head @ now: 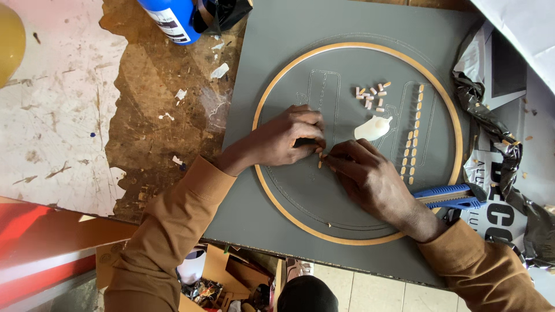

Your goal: The person assembles small cylindrical wooden pieces on a gray circular board with a printed pattern. They apply glue from a white bottle to the pieces and place them into designated slots, occasionally using a blue utility knife to trim or adjust the pieces. The process is repeated multiple times across the board.

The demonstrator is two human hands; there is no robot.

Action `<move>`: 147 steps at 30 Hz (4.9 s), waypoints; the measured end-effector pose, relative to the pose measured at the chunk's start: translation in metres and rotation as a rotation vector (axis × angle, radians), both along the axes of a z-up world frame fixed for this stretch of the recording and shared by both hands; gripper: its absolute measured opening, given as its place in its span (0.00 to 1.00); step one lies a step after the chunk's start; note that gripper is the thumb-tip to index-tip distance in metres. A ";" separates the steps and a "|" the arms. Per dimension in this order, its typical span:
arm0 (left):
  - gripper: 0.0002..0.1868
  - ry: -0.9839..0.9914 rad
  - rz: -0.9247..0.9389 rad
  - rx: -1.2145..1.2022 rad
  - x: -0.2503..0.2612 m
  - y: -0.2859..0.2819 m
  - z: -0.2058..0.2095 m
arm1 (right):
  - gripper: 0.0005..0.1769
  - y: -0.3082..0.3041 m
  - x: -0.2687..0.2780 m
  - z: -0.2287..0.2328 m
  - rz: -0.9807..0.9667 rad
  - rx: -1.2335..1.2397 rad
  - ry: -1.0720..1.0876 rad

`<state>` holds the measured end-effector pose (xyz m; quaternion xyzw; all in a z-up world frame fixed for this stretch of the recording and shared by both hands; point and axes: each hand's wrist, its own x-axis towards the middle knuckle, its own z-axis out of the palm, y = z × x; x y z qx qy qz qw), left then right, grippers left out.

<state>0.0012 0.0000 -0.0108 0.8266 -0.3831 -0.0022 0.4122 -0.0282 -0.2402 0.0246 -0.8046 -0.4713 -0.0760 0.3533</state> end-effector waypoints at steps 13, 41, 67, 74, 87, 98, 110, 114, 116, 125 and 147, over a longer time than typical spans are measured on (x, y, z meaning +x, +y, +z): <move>0.05 -0.001 -0.007 -0.020 -0.004 0.001 0.008 | 0.09 0.003 -0.001 0.006 0.012 0.008 0.014; 0.07 -0.011 0.030 -0.004 -0.002 -0.005 -0.007 | 0.07 0.003 -0.001 0.005 0.019 -0.011 -0.004; 0.07 0.029 0.048 -0.006 -0.004 -0.005 -0.006 | 0.07 0.006 -0.004 0.010 -0.003 -0.004 -0.034; 0.07 0.024 0.050 -0.001 -0.002 -0.005 -0.012 | 0.07 0.004 -0.003 0.006 -0.008 -0.023 -0.055; 0.07 0.146 0.027 -0.155 -0.004 -0.001 0.014 | 0.11 0.004 -0.003 0.011 0.006 -0.050 -0.095; 0.05 0.167 -0.003 -0.154 -0.003 0.002 0.020 | 0.08 -0.004 -0.001 0.007 -0.041 -0.041 0.007; 0.06 0.159 0.008 -0.141 -0.001 0.005 0.006 | 0.10 0.016 -0.045 0.012 -0.213 -0.332 -0.265; 0.04 0.162 -0.015 -0.136 0.001 0.007 0.006 | 0.15 0.025 -0.069 0.022 -0.337 -0.140 -0.232; 0.03 0.167 -0.018 -0.129 0.000 0.004 0.009 | 0.16 0.027 -0.073 0.019 -0.357 -0.092 -0.184; 0.02 0.167 0.015 -0.117 -0.005 0.001 0.007 | 0.21 0.017 -0.076 0.015 -0.355 -0.101 0.041; 0.02 0.073 -0.036 -0.075 0.008 0.005 0.000 | 0.25 0.021 -0.066 0.008 -0.368 -0.146 -0.014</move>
